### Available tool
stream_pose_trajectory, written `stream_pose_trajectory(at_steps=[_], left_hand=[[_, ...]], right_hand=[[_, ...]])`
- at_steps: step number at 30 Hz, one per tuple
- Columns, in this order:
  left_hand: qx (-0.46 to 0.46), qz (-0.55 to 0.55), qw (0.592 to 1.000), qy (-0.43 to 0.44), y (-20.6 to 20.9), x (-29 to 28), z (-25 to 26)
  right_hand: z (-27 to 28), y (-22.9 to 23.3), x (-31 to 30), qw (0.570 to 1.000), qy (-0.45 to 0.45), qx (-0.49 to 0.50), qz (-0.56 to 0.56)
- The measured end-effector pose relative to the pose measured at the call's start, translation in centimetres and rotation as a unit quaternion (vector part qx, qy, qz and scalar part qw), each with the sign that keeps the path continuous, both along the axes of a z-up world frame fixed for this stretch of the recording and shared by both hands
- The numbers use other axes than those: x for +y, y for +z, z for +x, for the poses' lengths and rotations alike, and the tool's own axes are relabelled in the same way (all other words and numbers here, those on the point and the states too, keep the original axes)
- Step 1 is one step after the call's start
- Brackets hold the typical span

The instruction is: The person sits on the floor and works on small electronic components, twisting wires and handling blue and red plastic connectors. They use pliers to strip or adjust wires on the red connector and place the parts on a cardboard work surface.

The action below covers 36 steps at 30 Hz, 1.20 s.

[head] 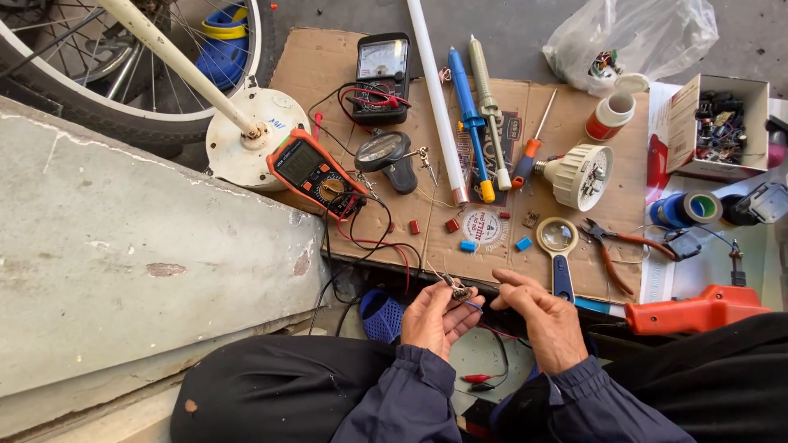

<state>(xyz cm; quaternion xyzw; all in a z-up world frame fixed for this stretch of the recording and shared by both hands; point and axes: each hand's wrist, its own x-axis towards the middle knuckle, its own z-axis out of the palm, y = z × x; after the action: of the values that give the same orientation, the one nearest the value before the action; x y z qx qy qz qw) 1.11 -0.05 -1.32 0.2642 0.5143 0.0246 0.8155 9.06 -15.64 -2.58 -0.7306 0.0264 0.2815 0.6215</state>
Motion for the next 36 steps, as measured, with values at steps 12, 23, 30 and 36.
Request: stream_pose_trajectory(at_steps=[12,23,30,36], left_hand=[[0.054,0.070,0.996,0.034,-4.7,0.2,0.0],[-0.012,0.022,1.000,-0.017,0.1,-0.1,-0.3],[-0.040,0.016,0.999,-0.017,-1.7,-0.7,-0.9],[-0.049,-0.018,0.999,0.003,-1.6,-0.5,-0.9]], right_hand=[[-1.5,0.1,1.5,0.995,0.057,0.075,0.028],[-1.6,-0.4,1.5,0.999,0.028,0.039,0.024],[-1.2,-0.6,1.1,0.998,0.045,0.050,0.002],[-1.0,0.5,1.3,0.997,0.064,0.047,0.021]])
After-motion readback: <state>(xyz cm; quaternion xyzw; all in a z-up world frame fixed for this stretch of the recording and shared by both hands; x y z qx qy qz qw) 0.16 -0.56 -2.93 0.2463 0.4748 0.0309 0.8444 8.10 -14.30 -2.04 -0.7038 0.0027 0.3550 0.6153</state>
